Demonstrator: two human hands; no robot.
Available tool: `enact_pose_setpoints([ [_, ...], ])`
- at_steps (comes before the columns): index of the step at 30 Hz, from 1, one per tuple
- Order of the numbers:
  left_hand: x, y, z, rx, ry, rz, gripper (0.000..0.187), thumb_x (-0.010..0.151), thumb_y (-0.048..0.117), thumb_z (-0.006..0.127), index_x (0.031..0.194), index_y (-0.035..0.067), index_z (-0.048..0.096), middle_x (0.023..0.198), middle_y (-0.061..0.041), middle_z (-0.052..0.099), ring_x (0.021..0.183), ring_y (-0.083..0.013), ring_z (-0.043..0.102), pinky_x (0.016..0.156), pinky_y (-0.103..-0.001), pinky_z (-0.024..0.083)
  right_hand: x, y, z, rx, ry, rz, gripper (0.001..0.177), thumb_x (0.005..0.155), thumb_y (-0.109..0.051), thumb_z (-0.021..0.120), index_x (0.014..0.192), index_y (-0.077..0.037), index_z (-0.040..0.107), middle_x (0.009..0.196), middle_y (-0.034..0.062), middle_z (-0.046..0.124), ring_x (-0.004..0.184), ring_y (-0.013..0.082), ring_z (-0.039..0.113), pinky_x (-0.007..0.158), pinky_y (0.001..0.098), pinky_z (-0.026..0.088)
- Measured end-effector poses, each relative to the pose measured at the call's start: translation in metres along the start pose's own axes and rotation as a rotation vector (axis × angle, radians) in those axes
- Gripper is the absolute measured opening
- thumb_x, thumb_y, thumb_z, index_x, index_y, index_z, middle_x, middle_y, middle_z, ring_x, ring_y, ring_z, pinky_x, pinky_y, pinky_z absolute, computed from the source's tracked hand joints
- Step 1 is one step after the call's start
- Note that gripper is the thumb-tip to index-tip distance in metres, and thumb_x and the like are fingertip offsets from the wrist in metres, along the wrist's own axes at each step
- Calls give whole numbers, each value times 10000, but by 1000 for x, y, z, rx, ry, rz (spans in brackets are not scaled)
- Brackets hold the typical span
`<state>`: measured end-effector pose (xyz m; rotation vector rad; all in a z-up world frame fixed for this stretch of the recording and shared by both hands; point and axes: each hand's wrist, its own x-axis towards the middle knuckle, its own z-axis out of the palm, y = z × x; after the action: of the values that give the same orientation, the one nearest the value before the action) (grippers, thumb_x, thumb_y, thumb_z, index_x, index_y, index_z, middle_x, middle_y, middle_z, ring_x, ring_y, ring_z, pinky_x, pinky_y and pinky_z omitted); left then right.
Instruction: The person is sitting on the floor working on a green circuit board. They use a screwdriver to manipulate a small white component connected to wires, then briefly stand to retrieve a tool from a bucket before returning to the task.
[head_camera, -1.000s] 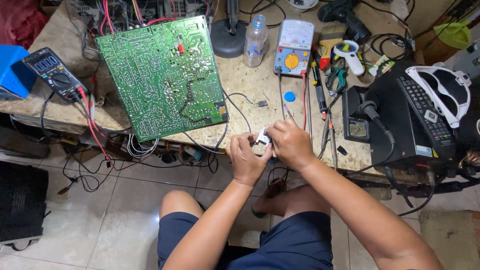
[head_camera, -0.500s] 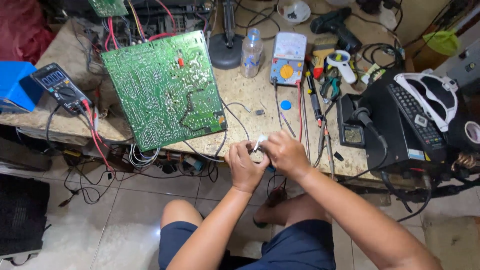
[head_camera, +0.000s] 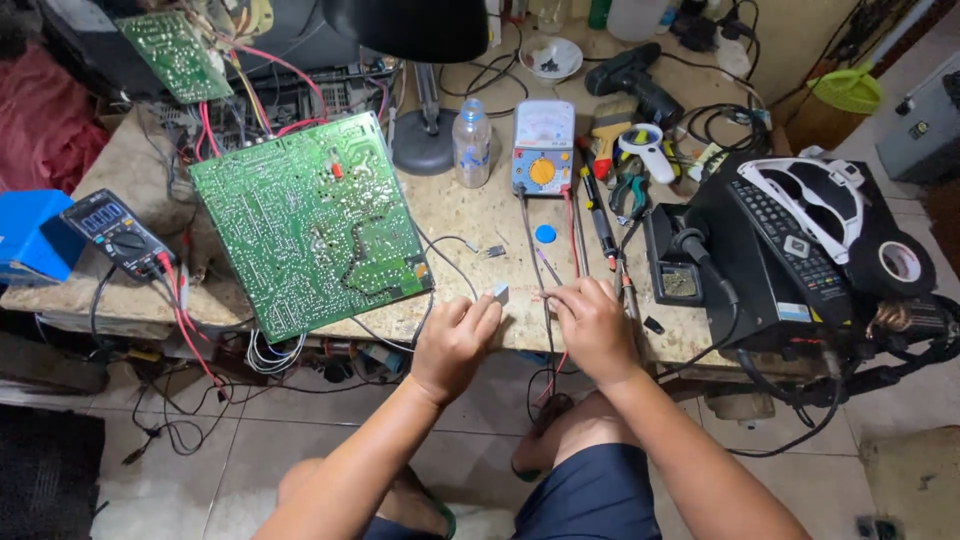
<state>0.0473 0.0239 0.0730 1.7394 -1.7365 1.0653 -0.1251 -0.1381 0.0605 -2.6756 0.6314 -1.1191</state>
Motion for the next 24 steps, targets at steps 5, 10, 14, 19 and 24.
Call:
enact_pose_setpoints([
  [5, -10, -10, 7, -112, -93, -217, 612, 586, 332, 873, 1130, 146, 666, 691, -24, 588, 735, -250, 608, 651, -412, 497, 6, 18, 6, 37, -31, 92, 133, 929, -264, 726, 1041, -212, 777, 888, 12, 689, 846, 281, 693, 770, 399, 565],
  [10, -31, 13, 5, -539, -255, -767, 653, 717, 297, 872, 1270, 143, 561, 971, -115, 733, 927, -342, 721, 826, -439, 572, 38, 55, -4, -162, -61, 322, 204, 926, -270, 725, 1126, -240, 749, 966, 46, 707, 898, 327, 713, 785, 459, 586],
  [14, -26, 22, -10, -609, -228, -832, 684, 712, 238, 885, 1291, 112, 544, 1009, -164, 758, 961, -379, 730, 848, -471, 579, 48, 50, -14, -275, -103, 363, 414, 884, -241, 764, 1291, -197, 699, 1242, 94, 649, 1054, 398, 676, 830, 528, 590],
  [19, -35, 22, -4, -577, -195, -884, 676, 708, 302, 901, 1274, 149, 564, 1009, -74, 782, 954, -286, 741, 829, -406, 596, 15, 8, -16, 23, -3, 269, 193, 1034, -308, 608, 1143, -288, 766, 820, -19, 791, 865, 267, 753, 785, 402, 576],
  [24, -36, 22, 0, -568, -263, -833, 686, 713, 322, 890, 1283, 157, 546, 1021, -45, 795, 993, -257, 728, 865, -392, 595, -12, -31, 0, -153, -53, -127, 344, 968, -384, 612, 1295, -315, 694, 1365, 7, 657, 1275, 275, 587, 1010, 440, 434],
])
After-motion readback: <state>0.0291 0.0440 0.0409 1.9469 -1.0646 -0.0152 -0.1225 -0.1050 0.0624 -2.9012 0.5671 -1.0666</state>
